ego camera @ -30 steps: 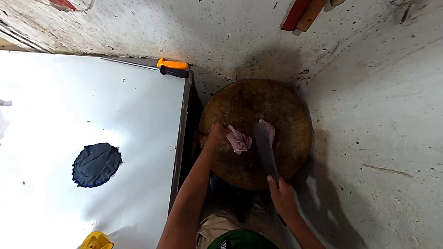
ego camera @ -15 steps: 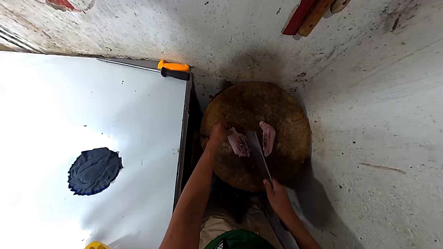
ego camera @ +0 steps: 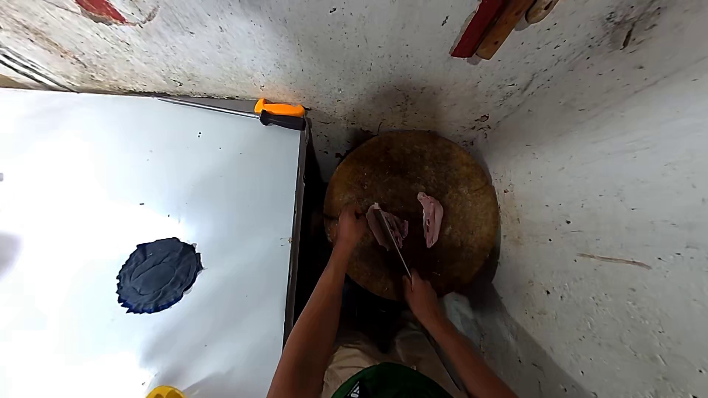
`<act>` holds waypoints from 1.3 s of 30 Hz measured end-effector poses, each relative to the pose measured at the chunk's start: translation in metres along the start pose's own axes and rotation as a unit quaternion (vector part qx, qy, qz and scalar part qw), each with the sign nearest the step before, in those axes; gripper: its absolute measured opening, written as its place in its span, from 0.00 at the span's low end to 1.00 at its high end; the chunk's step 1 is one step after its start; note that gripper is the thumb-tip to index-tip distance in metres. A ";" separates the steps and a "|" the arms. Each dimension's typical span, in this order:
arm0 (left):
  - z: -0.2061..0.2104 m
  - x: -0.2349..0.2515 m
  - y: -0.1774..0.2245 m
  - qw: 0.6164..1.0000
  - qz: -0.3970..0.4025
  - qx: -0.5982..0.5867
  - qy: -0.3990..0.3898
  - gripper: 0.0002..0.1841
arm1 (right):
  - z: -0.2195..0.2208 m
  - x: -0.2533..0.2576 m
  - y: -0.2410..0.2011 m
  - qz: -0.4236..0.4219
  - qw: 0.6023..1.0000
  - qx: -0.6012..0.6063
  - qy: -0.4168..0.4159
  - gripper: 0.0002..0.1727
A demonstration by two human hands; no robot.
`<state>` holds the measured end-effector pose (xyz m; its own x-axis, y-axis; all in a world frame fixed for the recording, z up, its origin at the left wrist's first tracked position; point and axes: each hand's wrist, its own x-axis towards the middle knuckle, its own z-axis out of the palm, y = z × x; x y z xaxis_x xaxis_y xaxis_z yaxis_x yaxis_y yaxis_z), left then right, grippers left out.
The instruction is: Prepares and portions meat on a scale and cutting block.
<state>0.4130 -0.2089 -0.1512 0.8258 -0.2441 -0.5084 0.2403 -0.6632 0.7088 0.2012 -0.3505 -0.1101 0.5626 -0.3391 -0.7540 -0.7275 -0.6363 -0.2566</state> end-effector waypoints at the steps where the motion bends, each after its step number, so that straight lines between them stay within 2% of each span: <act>1: 0.007 0.002 0.002 1.000 0.007 0.009 -0.007 0.18 | 0.006 0.000 0.010 -0.020 0.999 0.024 0.018 0.25; 4: 0.018 0.014 0.014 0.997 0.028 0.066 -0.001 0.24 | 0.019 -0.003 0.045 -0.108 0.979 0.132 0.107 0.23; 7: 0.018 0.025 0.023 0.978 0.138 0.156 -0.024 0.28 | 0.011 -0.014 0.067 -0.118 0.960 0.199 0.159 0.25; 10: 0.017 0.036 0.028 0.931 0.233 0.261 -0.107 0.16 | -0.015 -0.012 0.075 -0.073 0.968 0.181 0.156 0.25; 12: 0.016 0.037 0.035 0.910 0.249 0.293 -0.152 0.11 | -0.036 0.001 0.078 -0.038 0.982 0.145 0.115 0.25; 15: 0.011 0.016 0.055 0.919 0.218 0.269 -0.188 0.10 | -0.056 0.020 0.086 -0.021 0.993 0.097 0.055 0.26; 18: 0.012 -0.028 0.089 0.928 0.230 0.229 -0.183 0.11 | -0.056 0.024 0.099 -0.035 0.985 0.155 0.064 0.26; 20: 0.014 -0.059 0.116 0.942 0.224 0.187 -0.164 0.10 | -0.049 0.026 0.107 -0.050 0.972 0.209 0.092 0.24; 23: 0.016 -0.093 0.136 0.972 0.209 0.073 -0.077 0.06 | -0.047 0.030 0.112 -0.056 0.963 0.243 0.099 0.23; 27: 0.028 -0.108 0.105 0.986 0.162 -0.042 0.029 0.07 | -0.050 0.031 0.116 -0.060 0.960 0.258 0.087 0.25; 30: 0.042 -0.095 0.060 0.996 0.083 0.031 -0.001 0.10 | -0.053 0.028 0.114 -0.053 0.966 0.241 0.073 0.25; 32: 0.050 -0.081 0.038 0.993 0.065 0.095 -0.021 0.13 | -0.053 0.026 0.109 -0.052 0.969 0.227 0.085 0.25; 35: 0.059 -0.066 0.032 0.992 0.084 0.092 0.014 0.19 | -0.053 0.019 0.104 -0.064 0.973 0.195 0.107 0.25; 39: 0.085 -0.041 0.028 0.983 0.153 0.102 -0.010 0.21 | -0.069 0.005 0.085 -0.138 0.960 0.168 0.175 0.25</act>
<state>0.3424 -0.2772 -0.1517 0.8325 -0.4666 -0.2987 -0.1264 -0.6849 0.7176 0.1690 -0.4543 -0.0940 0.8073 -0.4396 -0.3937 -0.5835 -0.4954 -0.6435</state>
